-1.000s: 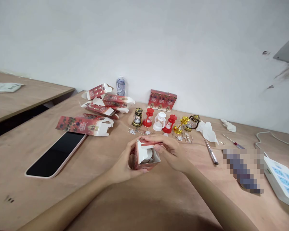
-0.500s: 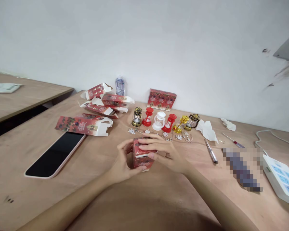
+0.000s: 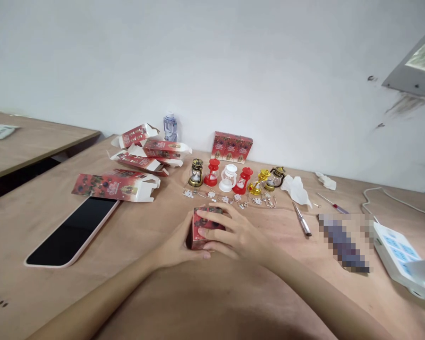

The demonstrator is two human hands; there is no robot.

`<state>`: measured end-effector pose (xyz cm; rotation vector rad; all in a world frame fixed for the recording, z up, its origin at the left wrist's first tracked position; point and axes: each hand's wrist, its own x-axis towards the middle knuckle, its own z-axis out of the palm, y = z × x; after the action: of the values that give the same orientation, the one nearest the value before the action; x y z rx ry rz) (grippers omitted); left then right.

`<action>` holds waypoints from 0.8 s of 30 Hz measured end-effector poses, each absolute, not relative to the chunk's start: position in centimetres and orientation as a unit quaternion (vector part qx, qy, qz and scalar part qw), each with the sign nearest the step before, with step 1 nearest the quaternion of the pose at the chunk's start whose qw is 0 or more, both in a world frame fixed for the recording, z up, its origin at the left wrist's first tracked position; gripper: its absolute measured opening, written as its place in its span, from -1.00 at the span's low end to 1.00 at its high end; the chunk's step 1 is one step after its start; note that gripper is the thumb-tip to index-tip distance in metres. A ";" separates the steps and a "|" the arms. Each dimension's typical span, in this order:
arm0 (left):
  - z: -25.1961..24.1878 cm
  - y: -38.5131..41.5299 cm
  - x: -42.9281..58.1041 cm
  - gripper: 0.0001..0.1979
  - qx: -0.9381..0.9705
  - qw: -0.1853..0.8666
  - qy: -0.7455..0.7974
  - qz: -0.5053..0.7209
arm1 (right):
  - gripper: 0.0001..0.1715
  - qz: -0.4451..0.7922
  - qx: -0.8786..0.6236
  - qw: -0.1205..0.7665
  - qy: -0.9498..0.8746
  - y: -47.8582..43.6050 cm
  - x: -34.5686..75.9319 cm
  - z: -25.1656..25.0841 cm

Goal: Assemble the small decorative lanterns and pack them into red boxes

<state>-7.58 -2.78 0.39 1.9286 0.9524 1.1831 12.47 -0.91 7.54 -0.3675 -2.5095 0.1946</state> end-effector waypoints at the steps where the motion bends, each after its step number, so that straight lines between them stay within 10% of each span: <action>1: 0.2 -2.6 -7.8 -0.14 0.753 0.337 0.363 0.434 | -0.77 0.087 -0.143 0.293 -0.941 -0.6 12.8 8.1; 10: 0.0 -1.9 -8.1 -0.52 0.885 0.172 0.386 0.195 | 0.01 0.105 -0.376 0.493 -0.778 7.9 23.1 20.1; 24: 0.0 -1.9 -8.1 -0.55 0.894 0.147 0.372 0.200 | -0.10 0.033 -0.707 0.245 -0.663 28.2 24.9 10.8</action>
<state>-8.09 -1.90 0.05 2.5737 1.0702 0.5744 24.90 28.24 10.84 -1.9297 -1.8097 0.0913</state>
